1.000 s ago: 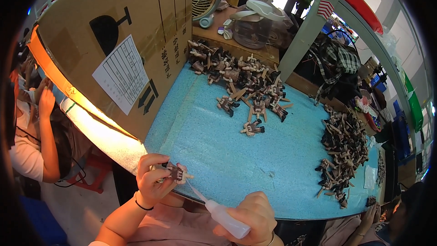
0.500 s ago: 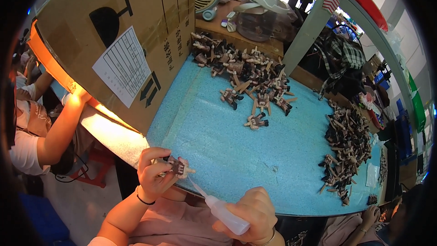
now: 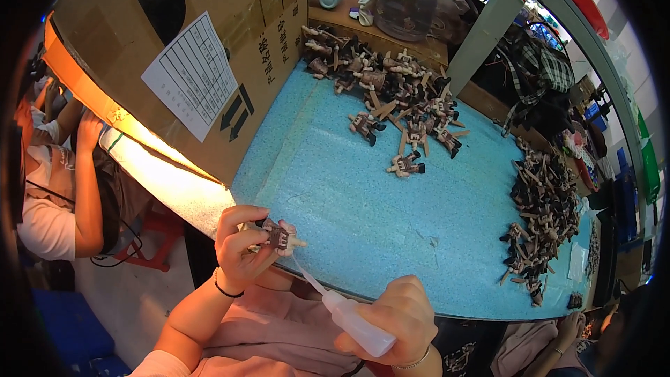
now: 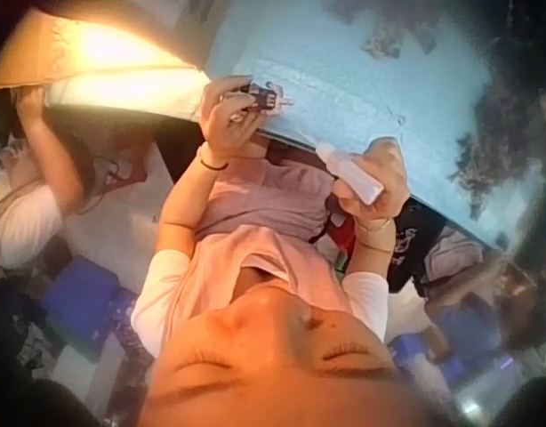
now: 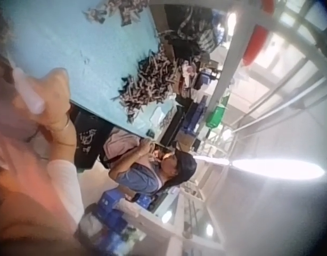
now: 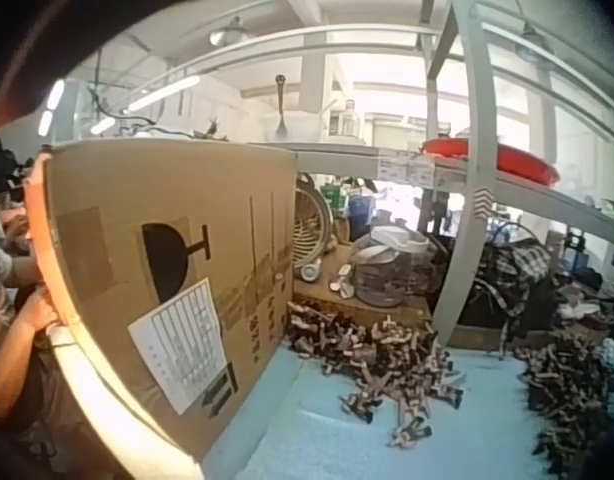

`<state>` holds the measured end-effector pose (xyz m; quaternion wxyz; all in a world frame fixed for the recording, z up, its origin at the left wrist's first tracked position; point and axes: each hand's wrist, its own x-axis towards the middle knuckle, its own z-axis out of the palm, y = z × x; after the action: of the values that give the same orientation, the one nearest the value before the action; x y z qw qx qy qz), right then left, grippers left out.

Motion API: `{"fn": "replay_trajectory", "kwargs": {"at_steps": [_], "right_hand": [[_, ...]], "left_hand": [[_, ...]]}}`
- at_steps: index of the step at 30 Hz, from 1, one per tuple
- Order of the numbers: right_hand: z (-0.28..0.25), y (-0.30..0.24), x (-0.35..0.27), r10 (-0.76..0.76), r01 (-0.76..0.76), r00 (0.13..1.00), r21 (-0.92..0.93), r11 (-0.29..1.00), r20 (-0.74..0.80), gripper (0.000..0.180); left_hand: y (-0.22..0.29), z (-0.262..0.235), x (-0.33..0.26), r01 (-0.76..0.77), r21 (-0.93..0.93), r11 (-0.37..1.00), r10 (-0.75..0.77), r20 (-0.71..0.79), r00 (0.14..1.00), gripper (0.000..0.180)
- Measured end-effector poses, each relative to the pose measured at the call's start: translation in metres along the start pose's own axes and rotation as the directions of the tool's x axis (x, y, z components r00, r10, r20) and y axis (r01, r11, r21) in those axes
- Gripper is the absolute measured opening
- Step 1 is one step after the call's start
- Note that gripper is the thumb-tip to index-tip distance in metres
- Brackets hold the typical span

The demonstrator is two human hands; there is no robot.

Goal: The person assembles plastic figurines by hand, joining their parts with glue from a glue bottle at a workstation.

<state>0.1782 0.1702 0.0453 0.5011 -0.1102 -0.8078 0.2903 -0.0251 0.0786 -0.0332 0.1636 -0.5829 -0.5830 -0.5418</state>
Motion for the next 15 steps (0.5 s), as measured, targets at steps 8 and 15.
{"fn": "replay_trajectory", "kwargs": {"at_steps": [8, 15], "right_hand": [[-0.0019, -0.0012, -0.0031, 0.0, 0.0, 1.0, -0.003, 1.0, -0.01, 0.046], [-0.0011, 0.0012, -0.0079, -0.004, 0.005, 1.0, -0.059, 0.998, 0.01, 0.056]], "left_hand": [[-0.0003, -0.0005, -0.001, 0.018, -0.027, 0.999, -0.018, -0.023, 1.0, 0.046], [-0.0056, 0.0002, -0.0071, 0.057, -0.135, 0.989, -0.053, 0.031, 0.998, 0.038]]}}
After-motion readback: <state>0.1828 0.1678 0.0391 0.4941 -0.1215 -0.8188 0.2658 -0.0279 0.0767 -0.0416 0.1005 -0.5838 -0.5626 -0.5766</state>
